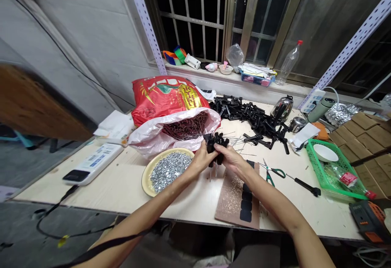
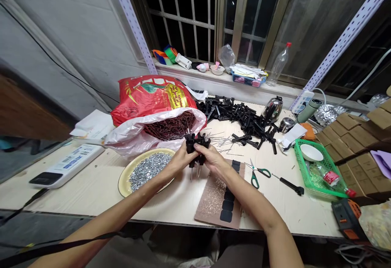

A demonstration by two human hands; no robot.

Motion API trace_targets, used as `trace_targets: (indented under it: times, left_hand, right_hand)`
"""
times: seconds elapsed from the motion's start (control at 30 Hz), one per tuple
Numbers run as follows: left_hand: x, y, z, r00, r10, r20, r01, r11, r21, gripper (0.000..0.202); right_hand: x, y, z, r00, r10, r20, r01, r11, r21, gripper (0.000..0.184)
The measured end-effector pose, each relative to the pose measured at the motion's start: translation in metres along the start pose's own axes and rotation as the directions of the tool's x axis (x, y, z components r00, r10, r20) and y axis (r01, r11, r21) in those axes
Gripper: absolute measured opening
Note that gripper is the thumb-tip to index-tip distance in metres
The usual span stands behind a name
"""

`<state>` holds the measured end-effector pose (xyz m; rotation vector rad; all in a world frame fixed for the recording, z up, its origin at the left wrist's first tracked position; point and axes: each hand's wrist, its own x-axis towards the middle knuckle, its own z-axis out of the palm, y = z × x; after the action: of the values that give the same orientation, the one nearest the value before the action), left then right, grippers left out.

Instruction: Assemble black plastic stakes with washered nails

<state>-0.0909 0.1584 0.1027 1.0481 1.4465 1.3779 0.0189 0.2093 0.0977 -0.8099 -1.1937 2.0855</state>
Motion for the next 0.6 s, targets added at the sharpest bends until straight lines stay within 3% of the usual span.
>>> trace_targets:
  times: [0.13,0.23,0.33,0.47,0.6]
  left_hand:
    - [0.008,-0.004,-0.002,0.99,-0.042,0.132,0.047,0.998,-0.038,0.06]
    - [0.01,-0.001,-0.002,0.986,-0.089,0.138,0.094,0.995,-0.031,0.063]
    - [0.013,0.004,-0.003,0.986,-0.104,0.131,0.111,0.993,-0.048,0.063]
    - [0.017,0.006,0.0,0.995,-0.083,0.053,0.083,0.997,-0.007,0.056]
    - [0.022,0.006,0.004,0.994,0.005,-0.113,-0.006,1.0,-0.005,0.054]
  right_hand:
    - [0.008,0.0,0.005,0.97,-0.15,-0.189,0.157,0.987,0.023,0.048]
    - [0.009,-0.003,0.006,0.885,-0.355,-0.301,0.32,0.933,-0.163,0.043]
    - [0.008,-0.004,0.005,0.794,-0.53,-0.299,0.409,0.829,-0.382,0.036]
    - [0.016,0.005,0.005,0.805,-0.465,-0.369,0.339,0.871,-0.356,0.036]
    - [0.028,0.022,0.012,0.749,-0.502,-0.432,0.375,0.859,-0.347,0.034]
